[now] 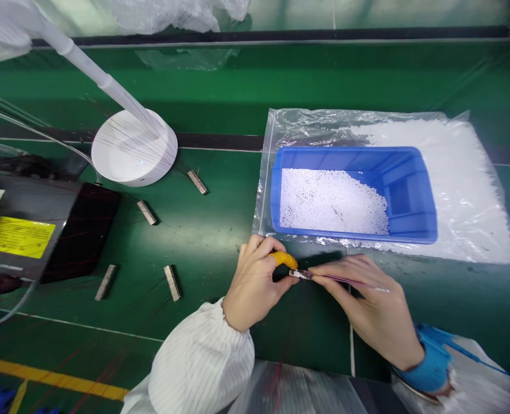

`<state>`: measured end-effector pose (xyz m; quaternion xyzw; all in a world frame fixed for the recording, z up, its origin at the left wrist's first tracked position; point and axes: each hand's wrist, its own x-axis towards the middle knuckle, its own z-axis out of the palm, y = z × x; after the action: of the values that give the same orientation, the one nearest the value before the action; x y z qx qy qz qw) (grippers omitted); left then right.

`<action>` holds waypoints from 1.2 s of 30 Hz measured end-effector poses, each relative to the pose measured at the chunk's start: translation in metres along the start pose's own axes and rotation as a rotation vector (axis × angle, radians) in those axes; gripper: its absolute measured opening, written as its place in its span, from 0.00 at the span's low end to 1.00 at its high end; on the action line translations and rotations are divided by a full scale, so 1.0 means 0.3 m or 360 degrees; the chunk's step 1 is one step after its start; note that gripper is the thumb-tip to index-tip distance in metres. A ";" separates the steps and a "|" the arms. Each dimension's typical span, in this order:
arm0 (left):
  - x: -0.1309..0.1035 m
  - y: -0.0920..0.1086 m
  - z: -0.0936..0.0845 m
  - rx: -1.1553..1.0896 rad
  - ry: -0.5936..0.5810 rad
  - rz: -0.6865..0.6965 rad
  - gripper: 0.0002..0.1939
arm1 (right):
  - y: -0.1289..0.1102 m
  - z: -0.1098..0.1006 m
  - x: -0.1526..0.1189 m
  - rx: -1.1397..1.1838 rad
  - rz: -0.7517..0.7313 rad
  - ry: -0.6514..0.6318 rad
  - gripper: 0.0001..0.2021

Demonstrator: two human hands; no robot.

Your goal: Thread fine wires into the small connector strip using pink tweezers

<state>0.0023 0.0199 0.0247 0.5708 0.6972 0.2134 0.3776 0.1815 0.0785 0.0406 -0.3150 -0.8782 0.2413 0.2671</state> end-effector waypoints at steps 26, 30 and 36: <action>0.004 -0.008 0.000 0.0067 0.0054 0.0086 0.09 | -0.009 0.001 0.003 -0.0027 0.0005 -0.0014 0.10; 0.006 -0.003 -0.001 0.0029 0.0031 0.0049 0.09 | -0.013 0.001 0.005 -0.0069 0.0067 -0.0052 0.08; 0.004 0.000 -0.002 -0.0023 0.0018 0.0010 0.07 | -0.028 0.003 0.011 -0.0162 0.0035 -0.0059 0.07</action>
<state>0.0020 0.0211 0.0248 0.5691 0.6958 0.2229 0.3772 0.1753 0.0747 0.0459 -0.3332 -0.8906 0.2052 0.2319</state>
